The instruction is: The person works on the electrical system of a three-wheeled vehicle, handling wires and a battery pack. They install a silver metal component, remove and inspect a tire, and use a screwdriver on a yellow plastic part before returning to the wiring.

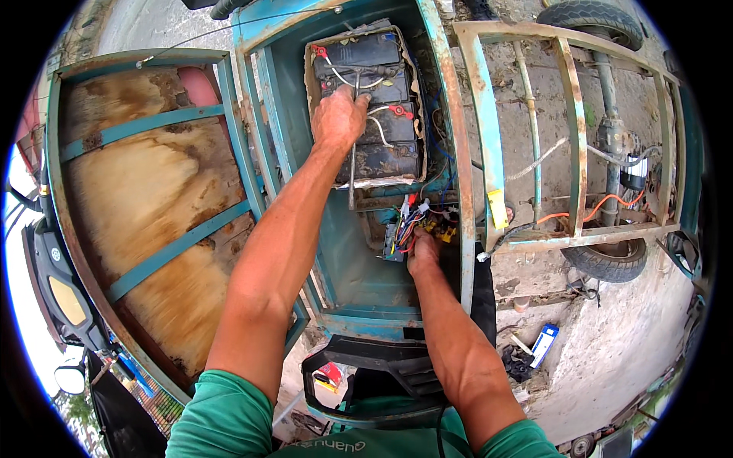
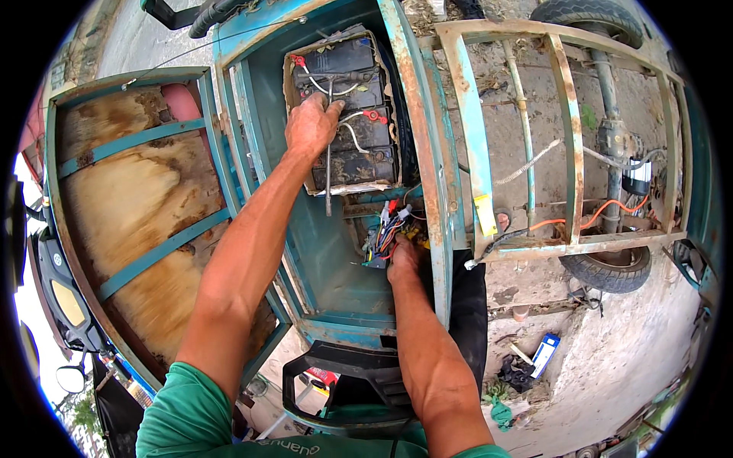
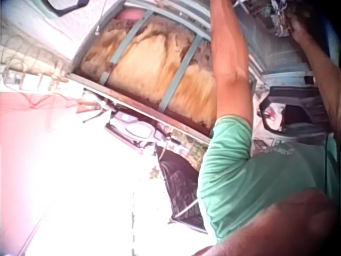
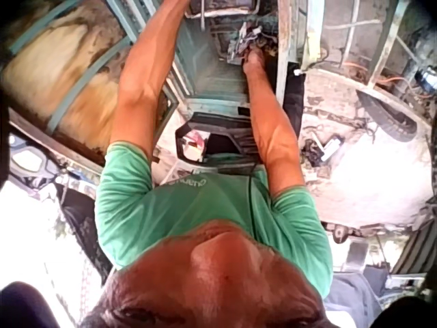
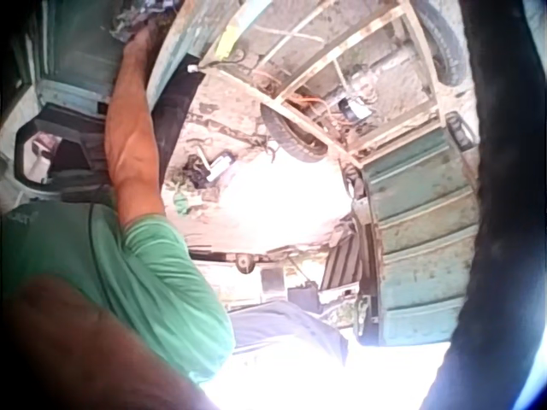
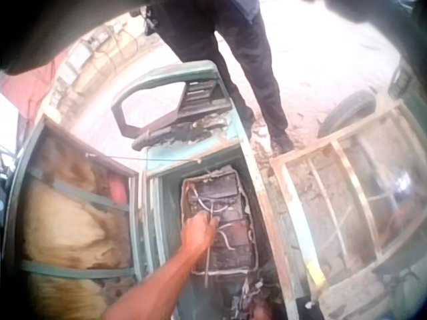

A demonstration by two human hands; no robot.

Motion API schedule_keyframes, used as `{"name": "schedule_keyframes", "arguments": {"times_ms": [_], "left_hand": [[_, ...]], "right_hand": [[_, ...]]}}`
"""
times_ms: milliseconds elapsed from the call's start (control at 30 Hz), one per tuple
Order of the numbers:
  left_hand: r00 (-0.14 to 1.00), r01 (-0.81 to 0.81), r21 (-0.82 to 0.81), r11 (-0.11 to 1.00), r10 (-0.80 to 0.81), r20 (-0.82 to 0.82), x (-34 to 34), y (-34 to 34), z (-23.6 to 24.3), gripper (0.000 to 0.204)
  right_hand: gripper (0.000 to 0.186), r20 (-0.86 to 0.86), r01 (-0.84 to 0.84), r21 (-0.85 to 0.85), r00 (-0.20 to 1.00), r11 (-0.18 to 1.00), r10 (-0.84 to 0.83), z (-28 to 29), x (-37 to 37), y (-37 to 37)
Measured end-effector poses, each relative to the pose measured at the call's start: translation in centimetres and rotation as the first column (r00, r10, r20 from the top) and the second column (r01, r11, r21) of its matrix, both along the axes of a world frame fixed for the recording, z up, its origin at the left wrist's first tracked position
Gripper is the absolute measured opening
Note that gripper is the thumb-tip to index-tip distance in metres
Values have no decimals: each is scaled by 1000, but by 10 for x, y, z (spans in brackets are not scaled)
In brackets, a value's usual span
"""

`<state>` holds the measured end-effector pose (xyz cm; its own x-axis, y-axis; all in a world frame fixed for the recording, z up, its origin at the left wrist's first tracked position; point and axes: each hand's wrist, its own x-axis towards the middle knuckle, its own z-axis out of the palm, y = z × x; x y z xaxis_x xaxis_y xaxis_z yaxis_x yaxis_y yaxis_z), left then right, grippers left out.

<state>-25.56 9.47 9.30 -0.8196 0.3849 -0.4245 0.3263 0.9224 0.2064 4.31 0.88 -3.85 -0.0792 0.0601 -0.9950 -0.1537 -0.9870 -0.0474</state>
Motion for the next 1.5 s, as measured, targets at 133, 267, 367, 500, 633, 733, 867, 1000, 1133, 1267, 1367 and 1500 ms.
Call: {"name": "schedule_keyframes", "arguments": {"times_ms": [133, 267, 367, 500, 633, 733, 867, 1000, 1133, 1267, 1367, 1500], "left_hand": [[998, -35, 22, 999, 36, -42, -11, -6, -12, 39], [997, -41, 47, 998, 44, -62, -19, -2, -12, 39], [990, -9, 161, 987, 32, -138, -12, -6, -8, 37], [952, -204, 510, 836, 47, 303, 75, -16, 33, 23], [681, -214, 433, 876, -184, 709, 177, -40, 4, 20], [783, 117, 422, 899, -345, 518, 187, -47, -33, 21], [646, 562, 18, 827, -453, 614, 189, -43, -59, 26], [575, 655, -105, 748, -404, 711, 168, -24, -54, 34], [499, 762, -52, 645, -535, 681, 164, -16, -62, 32], [530, 728, -5, 686, -558, 638, 166, -31, -78, 34], [480, 753, 79, 653, -628, 613, 161, -30, -60, 34], [477, 751, 109, 651, -650, 592, 162, -30, -60, 34]], "right_hand": [[15, 74, 42, 70, 996, 997, -47, 10, -10, -1], [12, 19, -12, 42, 1000, 999, 11, -1, -2, -4], [11, 22, 15, 33, 1000, 999, -16, -22, 5, -14], [9, 18, 44, 9, 999, 999, -44, 0, 1, -5], [23, 68, 116, 126, 990, 985, -125, 6, 1, -8], [33, 30, 104, 121, 994, 987, -109, 16, -5, -2], [27, 133, 103, 22, 986, 994, -104, 13, 2, -4], [18, 61, 96, 16, 993, 995, -97, -8, 5, -9], [12, -26, 208, 55, 978, 977, -207, -3, -4, -7], [10, -40, 170, 70, 985, 983, -167, -2, -4, -10], [15, 12, 119, 67, 993, 991, -120, 9, -9, -3], [28, 55, 118, 26, 991, 993, -120, 13, -8, -1]]}}
